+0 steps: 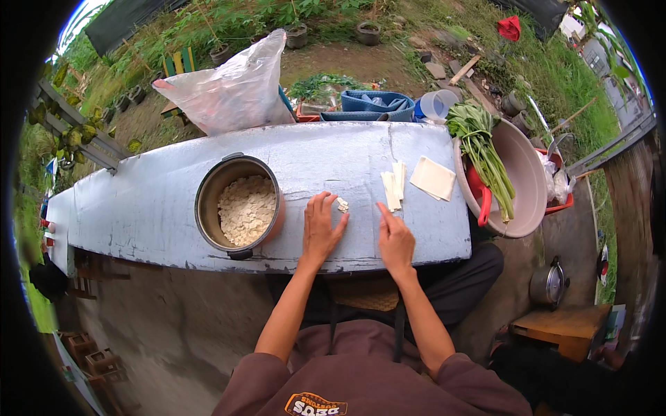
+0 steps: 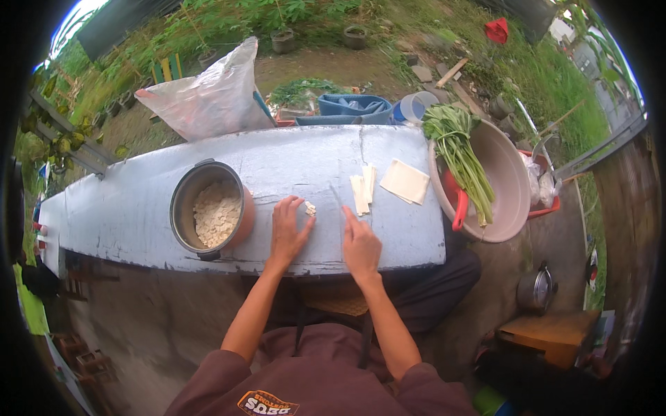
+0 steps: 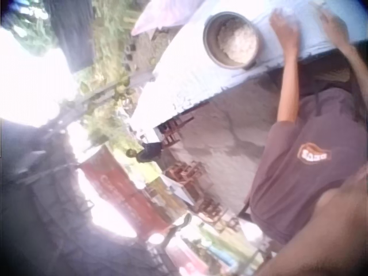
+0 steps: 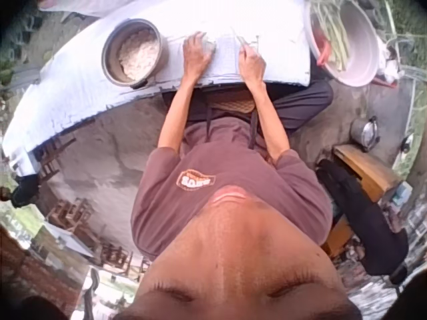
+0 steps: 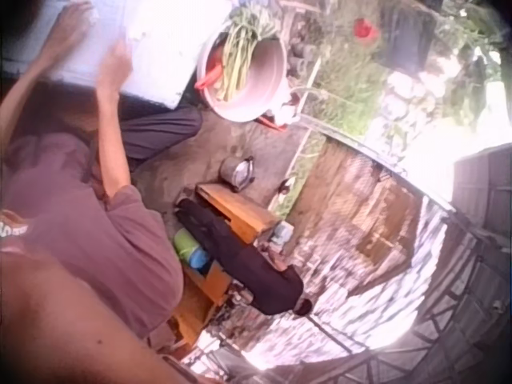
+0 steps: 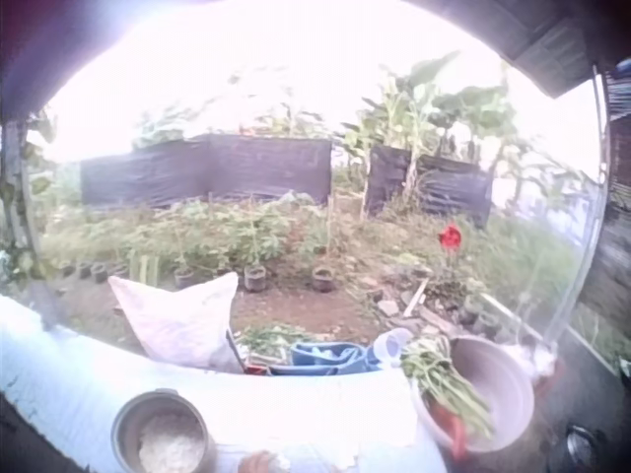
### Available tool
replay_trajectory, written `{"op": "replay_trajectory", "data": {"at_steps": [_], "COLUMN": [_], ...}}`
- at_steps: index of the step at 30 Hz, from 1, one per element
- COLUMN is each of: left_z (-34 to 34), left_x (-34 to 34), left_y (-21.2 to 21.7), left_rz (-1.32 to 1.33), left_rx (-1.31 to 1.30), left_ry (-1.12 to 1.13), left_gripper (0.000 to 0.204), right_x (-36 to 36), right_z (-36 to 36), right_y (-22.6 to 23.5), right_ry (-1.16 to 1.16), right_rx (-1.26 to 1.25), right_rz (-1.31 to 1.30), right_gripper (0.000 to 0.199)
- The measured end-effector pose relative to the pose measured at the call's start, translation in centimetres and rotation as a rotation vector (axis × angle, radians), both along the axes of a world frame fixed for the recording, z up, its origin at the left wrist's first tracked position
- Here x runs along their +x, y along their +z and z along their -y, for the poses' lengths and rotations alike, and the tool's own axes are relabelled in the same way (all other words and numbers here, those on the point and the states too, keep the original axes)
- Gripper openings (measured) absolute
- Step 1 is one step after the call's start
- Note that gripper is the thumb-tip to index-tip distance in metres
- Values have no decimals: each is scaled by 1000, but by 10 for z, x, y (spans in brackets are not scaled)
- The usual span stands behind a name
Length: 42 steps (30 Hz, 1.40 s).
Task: The person chops white food items on a metal table using a knife, then transfers the chopped pieces into a pot. They also slice a block of tofu into strips and continue chopping.
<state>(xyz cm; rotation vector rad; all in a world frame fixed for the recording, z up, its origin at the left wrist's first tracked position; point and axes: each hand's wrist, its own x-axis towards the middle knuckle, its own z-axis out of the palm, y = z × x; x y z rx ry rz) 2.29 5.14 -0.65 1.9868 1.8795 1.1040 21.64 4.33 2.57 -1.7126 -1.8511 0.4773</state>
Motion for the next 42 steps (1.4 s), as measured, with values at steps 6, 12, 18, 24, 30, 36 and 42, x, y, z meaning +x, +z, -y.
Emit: {"op": "replay_trajectory", "data": {"at_steps": [6,12,18,24,30,36,42], "left_z": [-23,-69,-78,-28,19,10,0], "left_x": [6,9,4,-11,10,15,21], "left_y": [-4,-11,3,-4,15,14,7], "left_rz": [-393,-431,-264,137,-81,-57,-165], "left_rx": [-69,-67,-120,31,-39,43,83], "left_ry": [-106,-125,-149,61,18,-2,-56], "left_gripper": [62,53,45,26,19,9,7], "right_x": [56,68,67,66,67,67,67], "right_z": [-26,-31,-31,-31,-31,-30,-30], "right_y": [-7,-26,-27,-23,-22,-24,-23], "right_ry": [-160,-161,-175,-166,-172,-174,-195], "right_rx": [248,338,349,366,374,389,408], "right_rz": [135,262,250,217,191,168,127], "right_gripper": [36,38,37,35,33,32,31]}}
